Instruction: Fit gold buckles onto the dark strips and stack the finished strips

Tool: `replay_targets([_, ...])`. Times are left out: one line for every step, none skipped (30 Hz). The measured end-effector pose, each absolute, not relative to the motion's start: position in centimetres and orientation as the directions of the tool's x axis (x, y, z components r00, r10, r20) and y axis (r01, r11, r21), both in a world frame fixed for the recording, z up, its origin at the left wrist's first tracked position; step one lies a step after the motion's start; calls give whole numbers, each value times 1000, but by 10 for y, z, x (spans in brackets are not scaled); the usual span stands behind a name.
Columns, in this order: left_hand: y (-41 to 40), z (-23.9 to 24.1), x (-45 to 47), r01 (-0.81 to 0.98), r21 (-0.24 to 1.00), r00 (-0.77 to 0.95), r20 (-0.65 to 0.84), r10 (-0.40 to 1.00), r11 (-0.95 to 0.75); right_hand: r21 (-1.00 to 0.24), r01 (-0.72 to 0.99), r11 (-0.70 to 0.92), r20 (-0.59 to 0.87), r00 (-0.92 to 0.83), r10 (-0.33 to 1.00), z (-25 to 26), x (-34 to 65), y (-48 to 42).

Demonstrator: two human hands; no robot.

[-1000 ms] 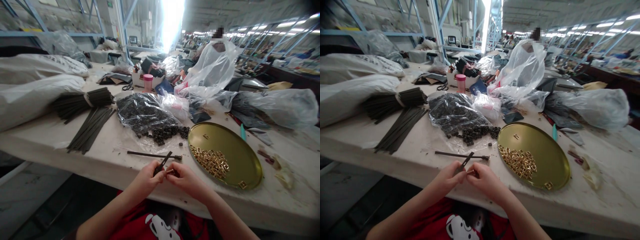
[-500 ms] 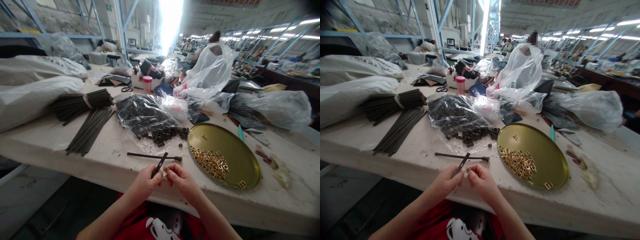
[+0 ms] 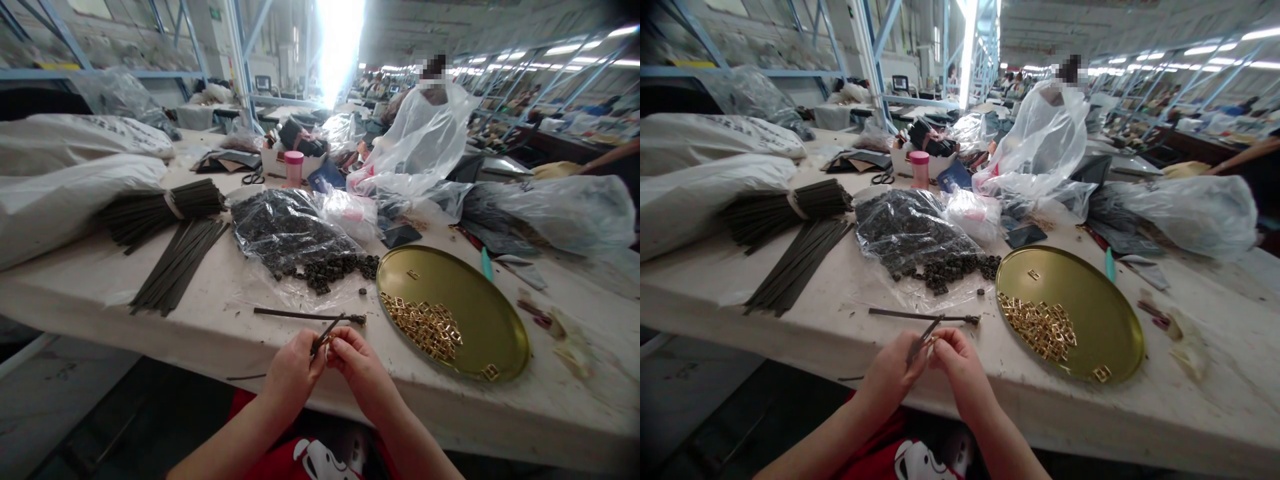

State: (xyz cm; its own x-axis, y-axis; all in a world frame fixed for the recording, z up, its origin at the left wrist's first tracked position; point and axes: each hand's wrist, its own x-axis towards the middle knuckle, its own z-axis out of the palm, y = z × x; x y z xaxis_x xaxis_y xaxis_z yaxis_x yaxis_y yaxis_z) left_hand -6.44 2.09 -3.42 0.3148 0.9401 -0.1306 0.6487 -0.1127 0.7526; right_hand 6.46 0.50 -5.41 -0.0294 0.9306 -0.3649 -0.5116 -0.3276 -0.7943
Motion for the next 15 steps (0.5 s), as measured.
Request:
replay_targets([20,-35,-64,654,747,317,-124,940,-122,-763,-553,-335,-384,-28,923,-52,63,5])
replay_targets([20,-36,-63,659,741,319,-118,940,-131,-726,-596,-343,-406,-32,914,-50,62,4])
replay_targets([19,-38,-63,667,732,321,-113,940,-140,-689,-635,-350,-425,-37,905,-48,62,4])
replay_targets([18,-39,-62,678,719,322,-110,940,-148,-655,-668,-354,-441,-43,897,-47,61,4])
replay_targets([16,-41,-62,692,705,322,-107,941,-156,-629,-690,-357,-454,-46,890,-46,60,3])
replay_targets([15,-43,-61,703,692,322,-106,941,-163,-612,-704,-360,-465,-47,884,-46,59,2])
replay_targets([14,-44,-61,711,683,322,-104,941,-168,-601,-713,-363,-474,-48,879,-47,58,1])
replay_targets([12,-45,-60,712,681,321,-100,942,-170,-594,-717,-365,-480,-48,876,-47,57,-1])
replay_targets([11,-46,-60,706,687,320,-97,942,-170,-589,-720,-368,-484,-51,873,-49,56,-2])
replay_targets([10,-47,-60,694,701,318,-95,943,-163,-585,-720,-373,-485,-58,873,-50,54,-4])
replay_targets([9,-46,-60,678,720,309,-94,946,-150,-582,-720,-378,-481,-70,874,-52,52,-6])
replay_targets([9,-46,-60,655,744,299,-96,949,-131,-582,-717,-383,-473,-85,877,-54,51,-7])
replay_targets([10,-45,-61,626,772,290,-100,952,-109,-587,-712,-386,-466,-94,880,-57,49,-8])
replay_targets([10,-43,-62,591,802,286,-106,952,-88,-599,-703,-384,-459,-91,884,-59,48,-9])
replay_targets([11,-42,-63,556,828,287,-113,951,-70,-628,-685,-370,-451,-68,890,-61,47,-10])
